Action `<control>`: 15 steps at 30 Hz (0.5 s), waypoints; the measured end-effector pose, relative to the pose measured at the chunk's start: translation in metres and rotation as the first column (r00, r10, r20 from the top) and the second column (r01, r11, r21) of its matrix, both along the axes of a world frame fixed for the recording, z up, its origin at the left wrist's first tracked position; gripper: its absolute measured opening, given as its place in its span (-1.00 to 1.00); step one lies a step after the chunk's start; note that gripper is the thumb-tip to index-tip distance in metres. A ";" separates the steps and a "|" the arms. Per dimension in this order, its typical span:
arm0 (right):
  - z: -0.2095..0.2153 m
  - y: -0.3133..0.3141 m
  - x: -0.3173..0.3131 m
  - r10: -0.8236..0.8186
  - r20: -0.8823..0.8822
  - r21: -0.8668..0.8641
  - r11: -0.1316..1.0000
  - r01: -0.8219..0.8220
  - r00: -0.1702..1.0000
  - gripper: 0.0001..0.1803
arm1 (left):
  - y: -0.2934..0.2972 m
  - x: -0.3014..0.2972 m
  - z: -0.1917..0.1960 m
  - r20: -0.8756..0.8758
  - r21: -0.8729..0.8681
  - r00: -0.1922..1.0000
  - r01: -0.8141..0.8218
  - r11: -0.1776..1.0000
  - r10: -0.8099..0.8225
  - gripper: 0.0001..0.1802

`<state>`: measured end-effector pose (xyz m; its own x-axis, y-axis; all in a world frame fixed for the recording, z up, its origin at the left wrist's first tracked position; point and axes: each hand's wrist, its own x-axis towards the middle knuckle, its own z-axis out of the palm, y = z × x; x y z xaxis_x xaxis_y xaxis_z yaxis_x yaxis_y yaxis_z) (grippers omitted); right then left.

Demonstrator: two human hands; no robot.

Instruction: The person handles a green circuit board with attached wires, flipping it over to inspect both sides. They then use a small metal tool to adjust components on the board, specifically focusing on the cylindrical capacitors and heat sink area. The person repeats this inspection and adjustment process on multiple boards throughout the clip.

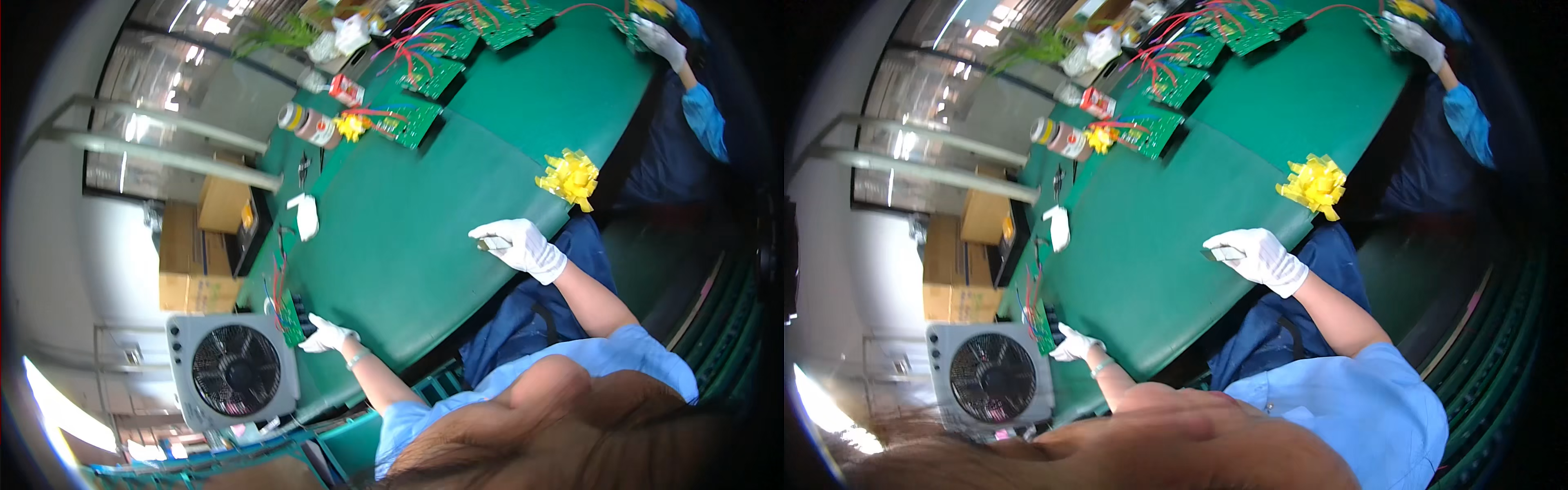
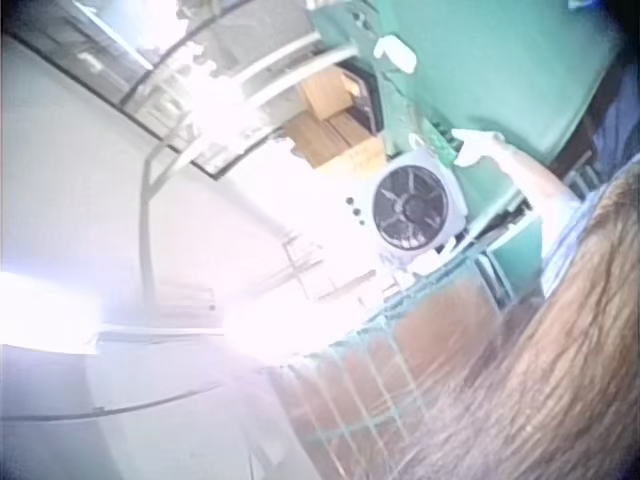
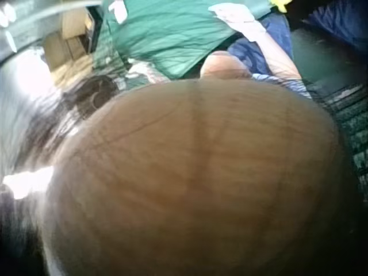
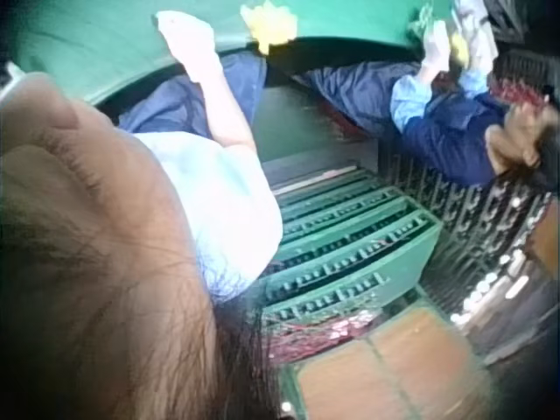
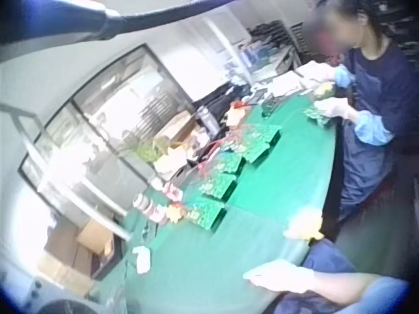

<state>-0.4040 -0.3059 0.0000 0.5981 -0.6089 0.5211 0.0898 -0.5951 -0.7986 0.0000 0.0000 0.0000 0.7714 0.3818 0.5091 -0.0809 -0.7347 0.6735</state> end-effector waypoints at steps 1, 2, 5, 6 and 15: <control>0.003 0.003 0.003 0.006 0.023 0.037 0.999 -0.007 1.000 -0.70 | -0.021 -0.004 -0.001 0.121 0.132 0.990 -0.086 0.988 0.070 0.00; 0.007 0.004 0.007 0.010 0.047 0.073 0.997 -0.013 0.999 -0.71 | -0.041 -0.004 0.003 0.211 0.234 0.970 0.072 0.969 -0.123 -0.04; 0.005 -0.006 -0.012 0.049 0.029 0.202 0.978 -0.054 0.998 -0.71 | -0.127 -0.055 0.032 0.314 0.498 0.728 0.420 0.759 -0.609 -0.16; 0.009 -0.002 -0.014 0.047 0.011 0.165 0.985 -0.048 0.999 -0.71 | -0.148 -0.064 0.035 0.271 0.546 0.662 0.492 0.678 -0.698 -0.18; 0.007 -0.003 -0.019 0.036 0.088 0.155 0.987 -0.049 0.996 -0.74 | -0.366 -0.153 0.070 -0.144 0.739 0.141 0.674 -0.011 -0.980 0.03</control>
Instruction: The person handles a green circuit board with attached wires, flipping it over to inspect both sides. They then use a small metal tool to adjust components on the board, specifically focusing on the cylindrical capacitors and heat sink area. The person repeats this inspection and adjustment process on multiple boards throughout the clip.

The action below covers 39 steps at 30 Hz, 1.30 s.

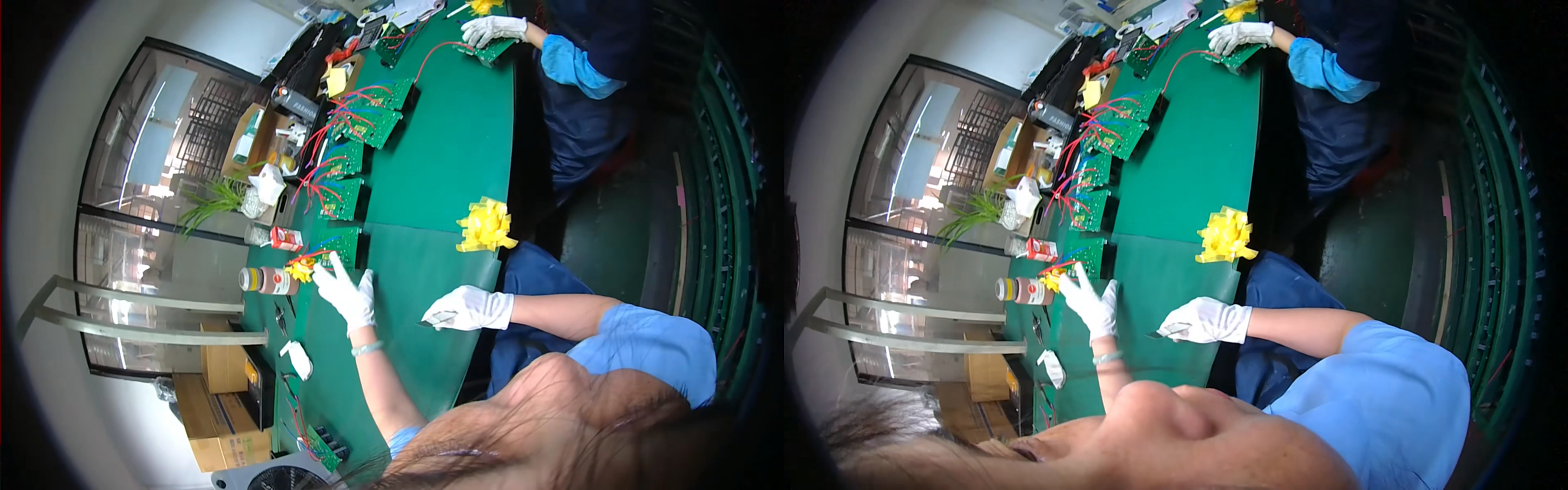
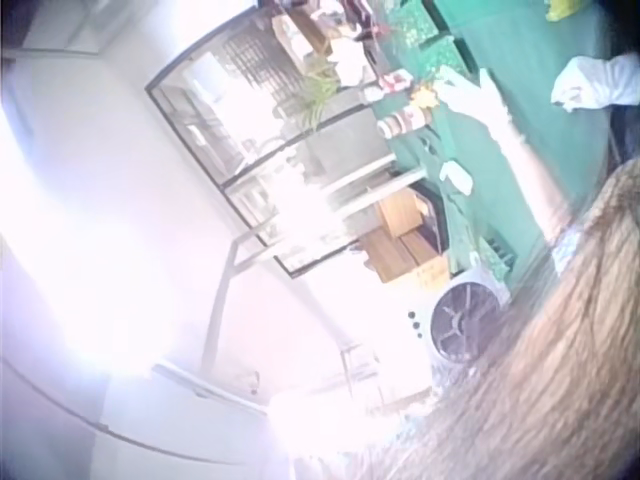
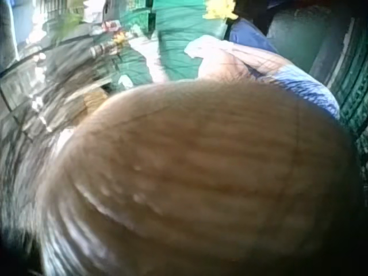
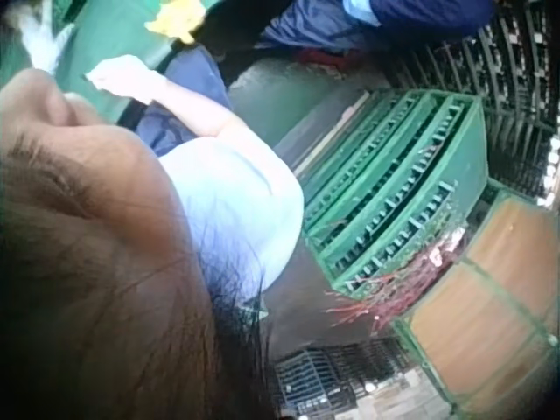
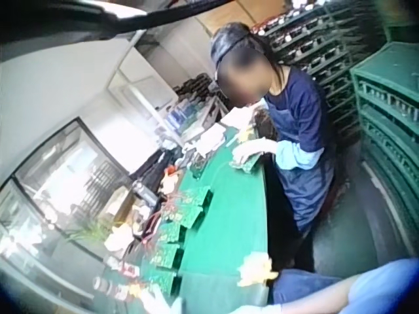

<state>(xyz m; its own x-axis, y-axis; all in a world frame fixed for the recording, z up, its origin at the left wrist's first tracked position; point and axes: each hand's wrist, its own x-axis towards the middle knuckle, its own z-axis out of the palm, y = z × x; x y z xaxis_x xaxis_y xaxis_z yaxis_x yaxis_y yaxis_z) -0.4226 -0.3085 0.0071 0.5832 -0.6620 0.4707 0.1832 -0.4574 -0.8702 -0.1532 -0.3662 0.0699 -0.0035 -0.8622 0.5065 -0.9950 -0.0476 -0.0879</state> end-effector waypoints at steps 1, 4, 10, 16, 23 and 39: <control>-0.001 0.001 0.002 -0.008 0.013 -0.008 1.000 0.008 1.000 -0.74 | -0.012 -0.001 -0.005 0.004 0.094 0.997 -0.071 0.993 0.071 0.02; -0.001 0.000 0.004 0.000 0.035 0.013 1.000 0.000 0.999 -0.76 | -0.032 0.015 -0.030 0.074 0.051 0.988 -0.140 0.989 0.136 -0.22; 0.008 -0.005 -0.002 0.073 0.004 0.270 0.960 -0.071 0.997 -0.72 | -0.030 0.003 -0.033 0.138 -0.015 0.975 -0.171 0.985 0.172 -0.33; 0.015 -0.007 -0.003 0.123 0.013 0.337 0.934 -0.120 0.992 -0.72 | 0.030 -0.029 -0.013 0.138 0.049 0.980 -0.151 0.987 0.143 -0.35; 0.011 -0.007 0.001 0.077 0.086 0.430 0.896 -0.107 0.993 -0.70 | 0.141 -0.097 0.015 0.026 0.130 1.000 -0.002 0.992 -0.001 -0.24; 0.013 -0.003 0.012 -0.155 -0.075 0.463 0.870 0.172 0.985 -0.67 | 0.228 -0.004 -0.032 -0.713 0.038 0.690 -0.142 0.989 0.126 -0.54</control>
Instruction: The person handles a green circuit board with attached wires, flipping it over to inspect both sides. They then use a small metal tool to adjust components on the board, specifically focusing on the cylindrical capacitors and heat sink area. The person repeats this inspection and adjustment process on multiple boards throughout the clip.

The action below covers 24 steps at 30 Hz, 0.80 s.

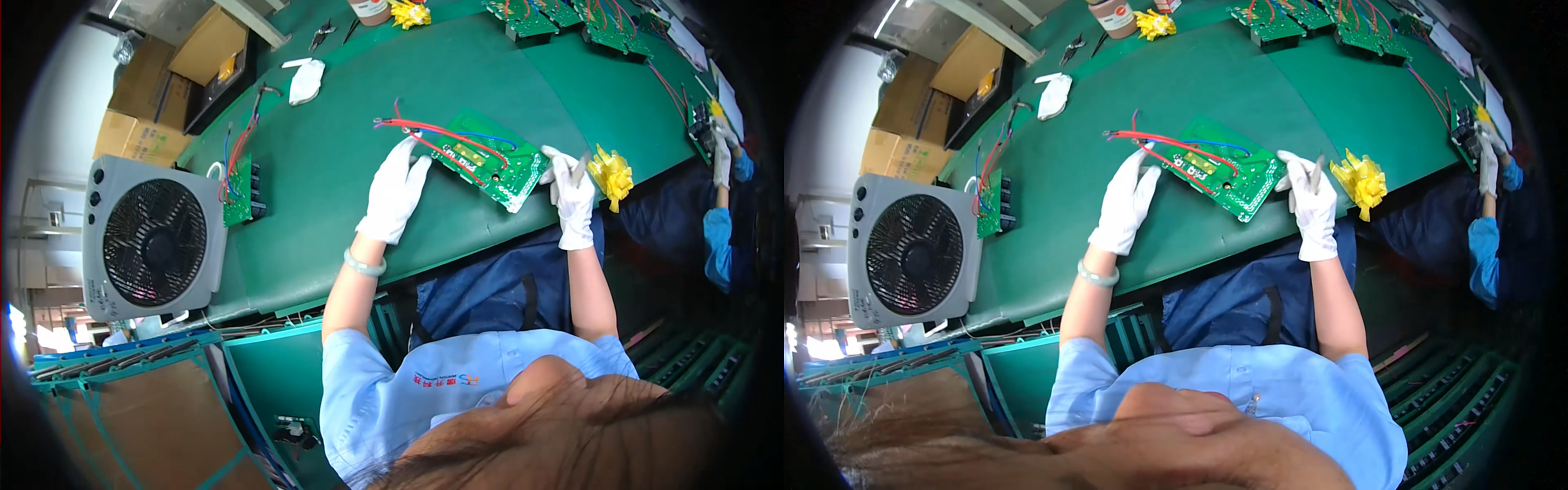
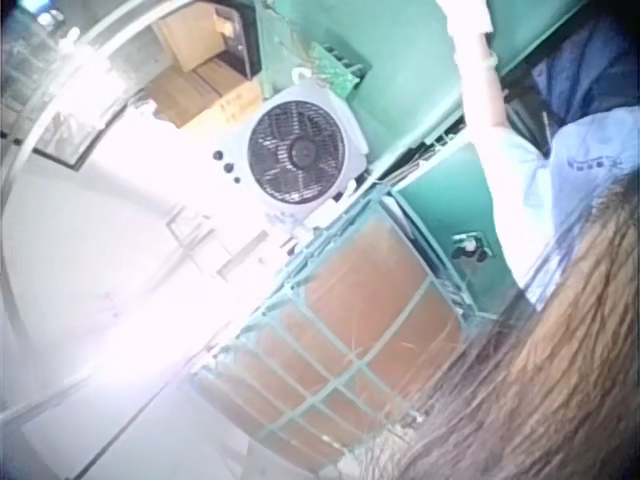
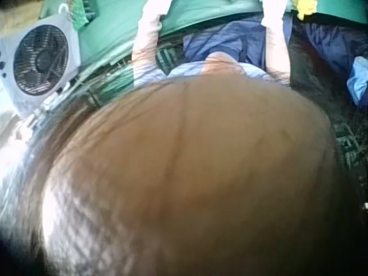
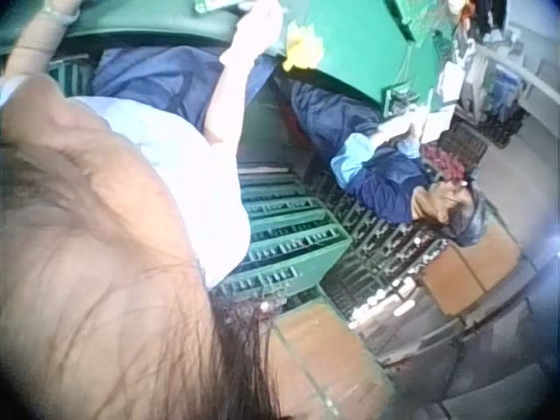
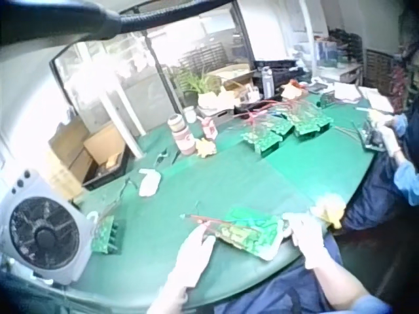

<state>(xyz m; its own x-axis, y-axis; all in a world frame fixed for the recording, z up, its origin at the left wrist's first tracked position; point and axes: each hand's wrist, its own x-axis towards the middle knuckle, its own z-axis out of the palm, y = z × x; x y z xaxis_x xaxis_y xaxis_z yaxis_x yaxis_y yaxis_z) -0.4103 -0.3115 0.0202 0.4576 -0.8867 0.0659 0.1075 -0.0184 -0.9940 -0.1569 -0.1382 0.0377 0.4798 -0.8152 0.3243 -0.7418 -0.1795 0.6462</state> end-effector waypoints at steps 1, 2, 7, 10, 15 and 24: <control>0.004 0.000 -0.003 -0.043 -0.008 0.006 0.999 0.043 0.999 -0.67 | -0.012 0.003 0.000 -0.259 0.040 0.965 0.049 0.998 -0.037 -0.53; 0.008 -0.001 -0.008 -0.034 -0.087 -0.074 0.997 0.027 0.996 -0.61 | -0.024 0.007 0.004 -0.501 0.064 0.863 0.110 0.992 -0.063 -0.51; 0.056 0.043 0.001 0.025 -0.282 -0.385 0.913 -0.137 0.959 -0.49 | -0.043 0.013 -0.015 -0.858 -0.122 0.456 0.267 0.956 -0.236 -0.43; 0.064 0.053 0.000 -0.028 -0.424 -0.610 0.747 -0.263 0.905 -0.58 | -0.034 0.005 -0.016 -0.891 -0.219 0.352 0.219 0.951 -0.286 -0.47; 0.077 0.048 -0.001 -0.055 -0.567 -0.649 0.645 -0.404 0.822 -0.61 | -0.025 -0.004 -0.007 -0.907 -0.255 0.296 0.176 0.951 -0.298 -0.47; 0.083 0.051 0.008 -0.004 -0.504 -0.501 0.816 -0.288 0.864 -0.59 | -0.027 -0.003 -0.010 -0.918 -0.243 0.282 0.160 0.957 -0.280 -0.49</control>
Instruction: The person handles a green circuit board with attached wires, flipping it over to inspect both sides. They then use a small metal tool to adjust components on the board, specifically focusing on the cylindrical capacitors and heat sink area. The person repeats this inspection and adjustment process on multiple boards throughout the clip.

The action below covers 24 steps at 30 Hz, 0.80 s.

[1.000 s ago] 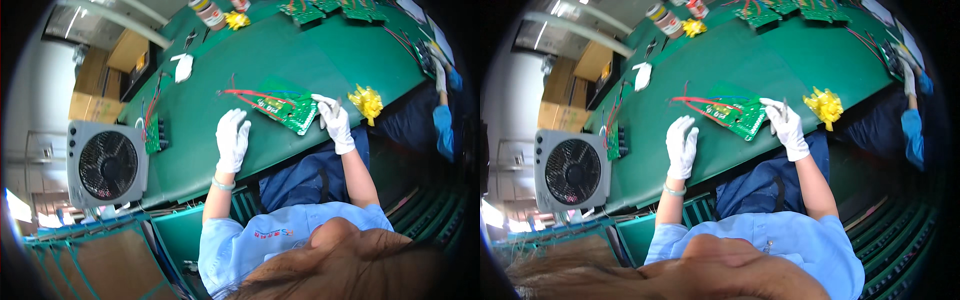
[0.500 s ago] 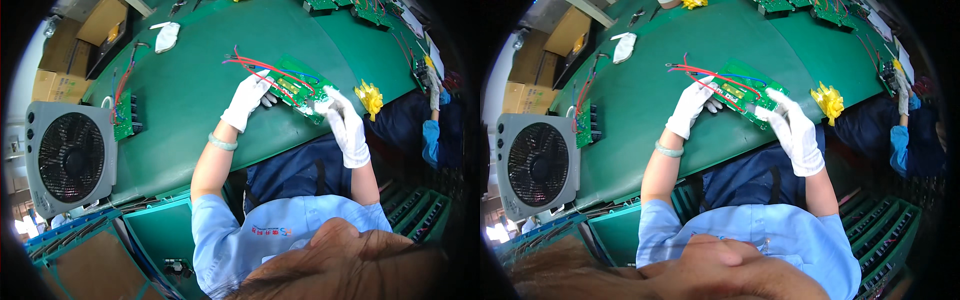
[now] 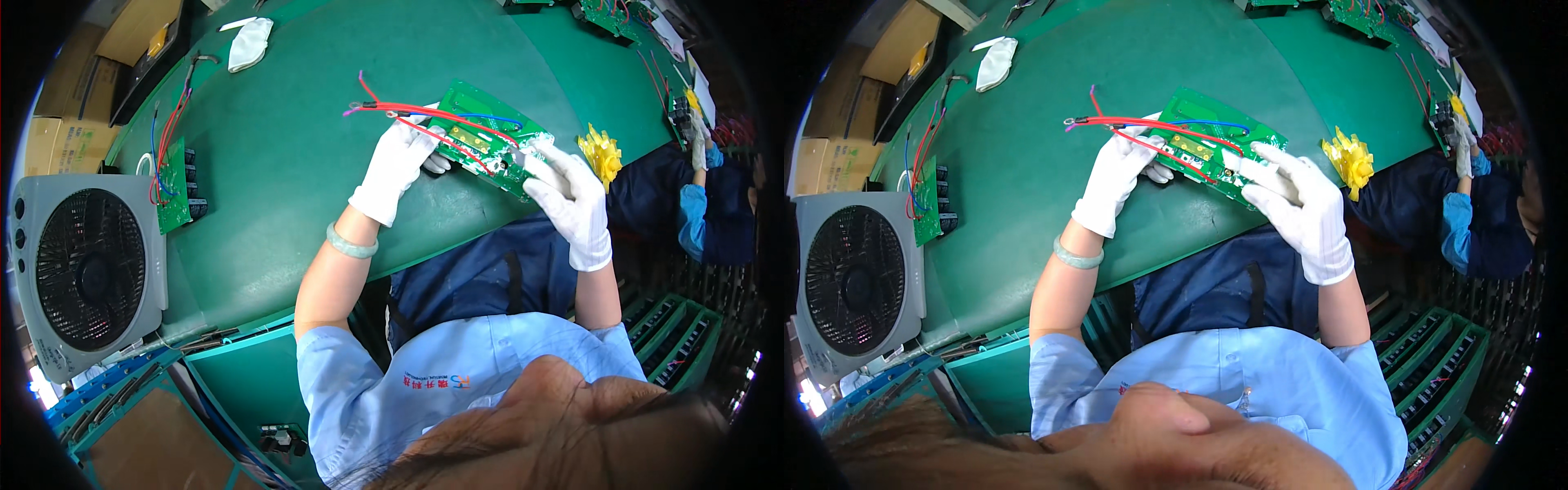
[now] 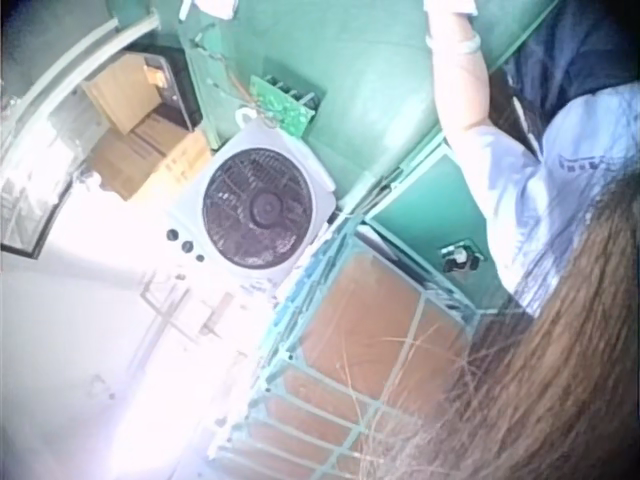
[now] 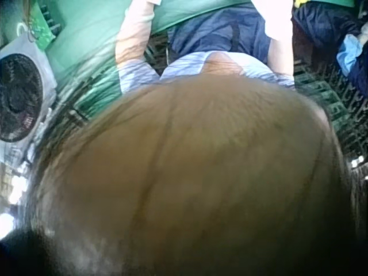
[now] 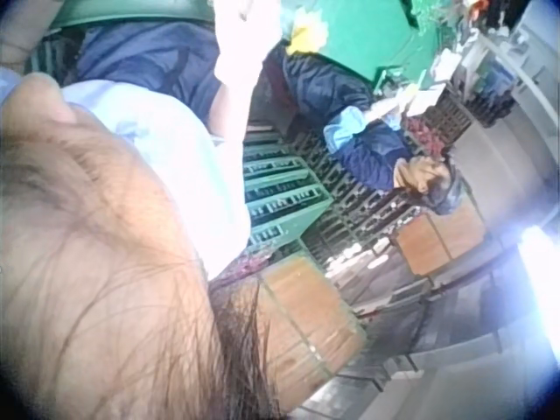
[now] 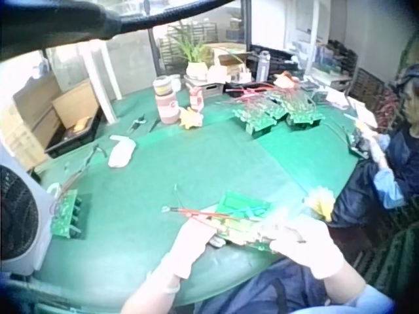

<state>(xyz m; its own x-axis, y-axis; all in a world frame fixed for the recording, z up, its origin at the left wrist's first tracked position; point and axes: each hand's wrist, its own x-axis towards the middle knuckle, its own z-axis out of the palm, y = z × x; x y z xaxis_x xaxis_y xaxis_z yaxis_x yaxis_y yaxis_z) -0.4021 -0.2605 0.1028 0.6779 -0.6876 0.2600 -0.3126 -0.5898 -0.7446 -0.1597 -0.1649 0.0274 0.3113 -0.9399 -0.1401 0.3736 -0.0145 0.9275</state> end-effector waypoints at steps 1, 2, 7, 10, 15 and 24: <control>-0.006 -0.004 0.001 -0.054 0.049 0.015 0.998 0.054 0.997 -0.60 | -0.001 -0.001 -0.001 0.037 0.001 0.999 -0.031 1.000 0.031 -0.48; -0.017 -0.013 0.004 -0.108 0.098 0.033 0.994 0.105 0.989 -0.61 | -0.003 -0.002 -0.002 0.075 0.000 0.995 -0.064 0.998 0.063 -0.48; -0.052 -0.070 0.034 -0.142 0.112 -0.243 0.956 0.166 0.983 -0.65 | -0.012 0.008 0.017 0.406 0.114 0.870 -0.350 0.930 0.278 -0.50; -0.059 -0.042 0.025 -0.089 0.005 0.201 0.976 0.086 0.996 -0.58 | 0.007 0.019 0.037 0.339 0.239 0.935 -0.187 0.953 0.098 -0.48; -0.027 0.038 -0.007 0.287 0.017 0.361 0.892 -0.273 0.958 -0.55 | 0.036 0.031 0.039 0.206 0.061 0.965 0.151 0.987 -0.161 -0.20; -0.021 0.000 -0.030 0.088 0.345 0.337 0.918 -0.211 0.934 -0.62 | 0.045 0.038 0.056 0.387 0.307 0.897 0.095 0.947 -0.216 -0.11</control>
<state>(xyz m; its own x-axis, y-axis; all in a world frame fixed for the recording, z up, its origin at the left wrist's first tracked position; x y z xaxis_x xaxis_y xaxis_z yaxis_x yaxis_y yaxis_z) -0.4326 -0.2605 0.0819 0.7038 -0.6720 0.2302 0.0458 -0.2805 -0.9588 -0.1212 -0.1202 0.0832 0.2502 -0.9237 -0.2903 -0.0674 -0.3157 0.9465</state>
